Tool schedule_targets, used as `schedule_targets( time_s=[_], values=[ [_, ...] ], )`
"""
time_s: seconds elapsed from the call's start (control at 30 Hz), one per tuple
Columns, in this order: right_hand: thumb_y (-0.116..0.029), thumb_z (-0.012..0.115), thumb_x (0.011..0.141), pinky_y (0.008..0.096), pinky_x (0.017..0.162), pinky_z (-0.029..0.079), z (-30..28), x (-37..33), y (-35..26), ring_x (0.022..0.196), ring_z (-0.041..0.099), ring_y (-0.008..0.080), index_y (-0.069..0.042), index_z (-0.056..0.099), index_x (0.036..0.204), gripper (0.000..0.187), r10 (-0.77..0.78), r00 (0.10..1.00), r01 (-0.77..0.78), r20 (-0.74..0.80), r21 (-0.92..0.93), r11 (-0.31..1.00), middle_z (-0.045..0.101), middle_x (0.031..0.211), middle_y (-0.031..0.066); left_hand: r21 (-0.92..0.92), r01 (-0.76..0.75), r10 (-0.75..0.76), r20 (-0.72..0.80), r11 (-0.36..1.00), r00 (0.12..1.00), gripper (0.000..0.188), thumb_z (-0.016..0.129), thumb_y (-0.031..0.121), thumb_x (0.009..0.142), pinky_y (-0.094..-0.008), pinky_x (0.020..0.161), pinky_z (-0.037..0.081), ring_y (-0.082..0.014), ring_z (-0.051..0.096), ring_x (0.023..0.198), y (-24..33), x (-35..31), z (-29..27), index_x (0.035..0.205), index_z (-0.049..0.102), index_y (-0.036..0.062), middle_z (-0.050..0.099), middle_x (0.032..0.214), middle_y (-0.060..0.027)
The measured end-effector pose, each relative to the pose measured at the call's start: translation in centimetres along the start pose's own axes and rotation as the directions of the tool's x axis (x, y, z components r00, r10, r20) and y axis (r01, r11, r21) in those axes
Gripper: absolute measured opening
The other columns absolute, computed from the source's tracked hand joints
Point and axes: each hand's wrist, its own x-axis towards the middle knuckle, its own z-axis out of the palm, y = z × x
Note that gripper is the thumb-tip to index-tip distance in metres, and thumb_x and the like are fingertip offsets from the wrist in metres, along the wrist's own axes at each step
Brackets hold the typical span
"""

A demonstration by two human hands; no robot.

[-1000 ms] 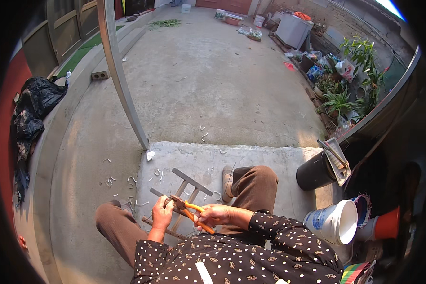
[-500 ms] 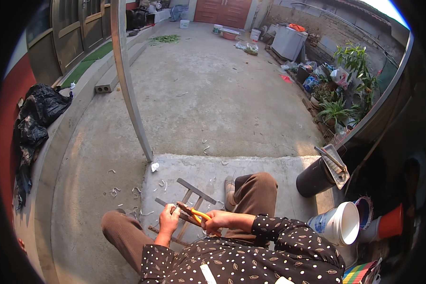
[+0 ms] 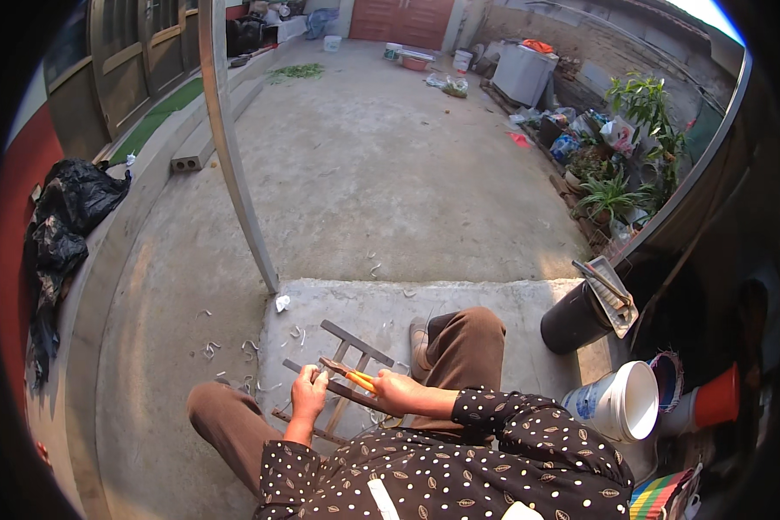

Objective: The person sits on the ground and uses pliers and scissors to cut and bend metal wires, attaching them to a metal frame. The person repeatedly adjusts the frame and secures the wires in place.

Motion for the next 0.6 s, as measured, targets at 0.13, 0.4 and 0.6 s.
schedule_targets(
  time_s=[0.13, 0.4, 0.6],
  values=[
    [-0.006, 0.056, 0.070, 0.0288, 0.036, 0.037, -0.8, 0.7, 0.5, 0.044, 0.048, 0.0116, -0.006, 0.058, 0.088, 0.018, 0.122, 0.863, -0.435, 0.490, 0.599, 0.673, 0.051, 0.061, 0.0025, -0.082, -0.021, 0.024, 0.037, 0.996, 0.999, 0.013, 0.059, 0.013, 0.080, -0.0297, 0.057, 0.043, -0.0122, 0.046, 0.058, -0.8, 0.5, 0.4, 0.081, 0.052, 0.0022, 0.052, 0.063, -0.0047],
    [-0.007, 0.058, 0.072, 0.0248, 0.038, 0.036, -1.8, 0.6, -0.3, 0.046, 0.047, 0.0088, -0.004, 0.056, 0.089, 0.017, 0.032, 0.828, -0.462, 0.560, 0.649, 0.605, 0.051, 0.063, 0.0008, -0.135, 0.010, -0.004, 0.045, 0.991, 0.999, 0.014, 0.059, 0.014, 0.080, -0.0301, 0.064, 0.047, -0.0150, 0.057, 0.067, -1.5, 0.4, 0.9, 0.088, 0.057, 0.0020, 0.062, 0.072, -0.0078],
    [-0.004, 0.058, 0.069, 0.0259, 0.036, 0.038, -2.8, 1.0, -1.1, 0.042, 0.049, 0.0128, 0.000, 0.055, 0.082, 0.014, 0.033, 0.844, -0.458, 0.535, 0.687, 0.564, 0.051, 0.057, 0.0044, -0.108, 0.031, -0.022, 0.085, 0.994, 0.996, 0.018, 0.059, 0.016, 0.081, -0.0310, 0.066, 0.048, -0.0163, 0.058, 0.070, -0.4, 0.7, 0.3, 0.093, 0.055, 0.0024, 0.062, 0.076, -0.0093]
  ],
)
